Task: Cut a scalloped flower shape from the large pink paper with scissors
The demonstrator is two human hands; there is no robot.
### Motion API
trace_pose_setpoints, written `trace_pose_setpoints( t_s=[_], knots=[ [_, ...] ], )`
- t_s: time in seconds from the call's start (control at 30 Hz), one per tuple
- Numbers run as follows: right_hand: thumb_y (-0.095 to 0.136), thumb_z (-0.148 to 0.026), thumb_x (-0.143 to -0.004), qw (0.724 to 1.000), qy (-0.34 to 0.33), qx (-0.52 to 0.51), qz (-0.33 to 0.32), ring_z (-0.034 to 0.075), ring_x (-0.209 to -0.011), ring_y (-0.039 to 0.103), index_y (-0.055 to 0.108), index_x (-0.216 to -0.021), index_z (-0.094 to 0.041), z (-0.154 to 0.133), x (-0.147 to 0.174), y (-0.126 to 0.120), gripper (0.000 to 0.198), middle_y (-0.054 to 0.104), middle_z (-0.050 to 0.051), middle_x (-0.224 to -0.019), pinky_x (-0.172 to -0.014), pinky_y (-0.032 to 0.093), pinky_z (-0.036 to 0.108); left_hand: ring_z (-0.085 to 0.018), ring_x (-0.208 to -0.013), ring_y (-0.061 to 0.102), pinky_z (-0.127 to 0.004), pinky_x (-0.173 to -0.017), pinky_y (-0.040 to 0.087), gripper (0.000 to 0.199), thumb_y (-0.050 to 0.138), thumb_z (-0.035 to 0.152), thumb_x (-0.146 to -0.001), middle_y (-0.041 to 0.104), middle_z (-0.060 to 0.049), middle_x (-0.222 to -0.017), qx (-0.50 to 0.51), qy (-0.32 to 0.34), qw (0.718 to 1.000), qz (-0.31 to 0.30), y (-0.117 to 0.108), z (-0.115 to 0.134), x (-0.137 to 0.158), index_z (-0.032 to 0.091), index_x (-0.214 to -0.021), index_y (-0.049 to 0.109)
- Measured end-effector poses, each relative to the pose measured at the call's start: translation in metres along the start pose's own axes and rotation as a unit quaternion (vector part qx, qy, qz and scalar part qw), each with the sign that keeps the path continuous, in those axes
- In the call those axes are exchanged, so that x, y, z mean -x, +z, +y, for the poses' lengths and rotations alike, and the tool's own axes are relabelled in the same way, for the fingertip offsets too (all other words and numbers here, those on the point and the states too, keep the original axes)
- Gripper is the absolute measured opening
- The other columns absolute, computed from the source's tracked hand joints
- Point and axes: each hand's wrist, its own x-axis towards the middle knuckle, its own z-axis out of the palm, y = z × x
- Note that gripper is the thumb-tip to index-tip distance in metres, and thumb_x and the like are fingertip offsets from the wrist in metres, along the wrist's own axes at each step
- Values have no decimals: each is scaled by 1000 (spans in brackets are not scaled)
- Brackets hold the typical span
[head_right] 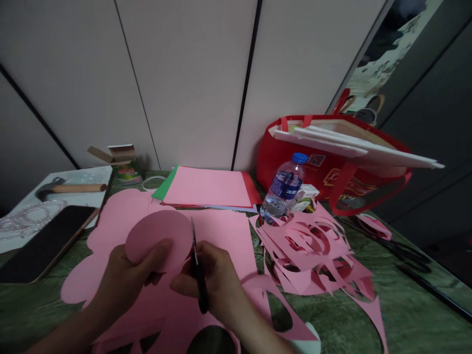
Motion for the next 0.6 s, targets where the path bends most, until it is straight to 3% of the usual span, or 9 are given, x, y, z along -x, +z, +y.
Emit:
trace_pose_setpoints(
  t_s=[0.4, 0.6],
  knots=[
    [76, -34, -55, 1000, 9, 17, 13, 7, -48, 32, 46, -61, -18, -1, 0, -1, 35, 41, -8, -53, -43, 27, 19, -8, -31, 34, -21, -33, 27, 42, 60, 41, -61, 37, 5, -29, -30, 16, 999, 18, 0, -1, -1, 20, -31, 38],
    [77, -29, -54, 1000, 8, 12, 12, 8, -49, 38, 49, -63, -17, -3, 0, -2, 32, 46, -6, -55, -45, 31, 20, -7, -30, 34, -20, -32, 27, 43, 59, 44, -61, 37, 5, -29, -24, -5, 1000, 4, -3, -2, -4, 20, -33, 37]
  ],
)
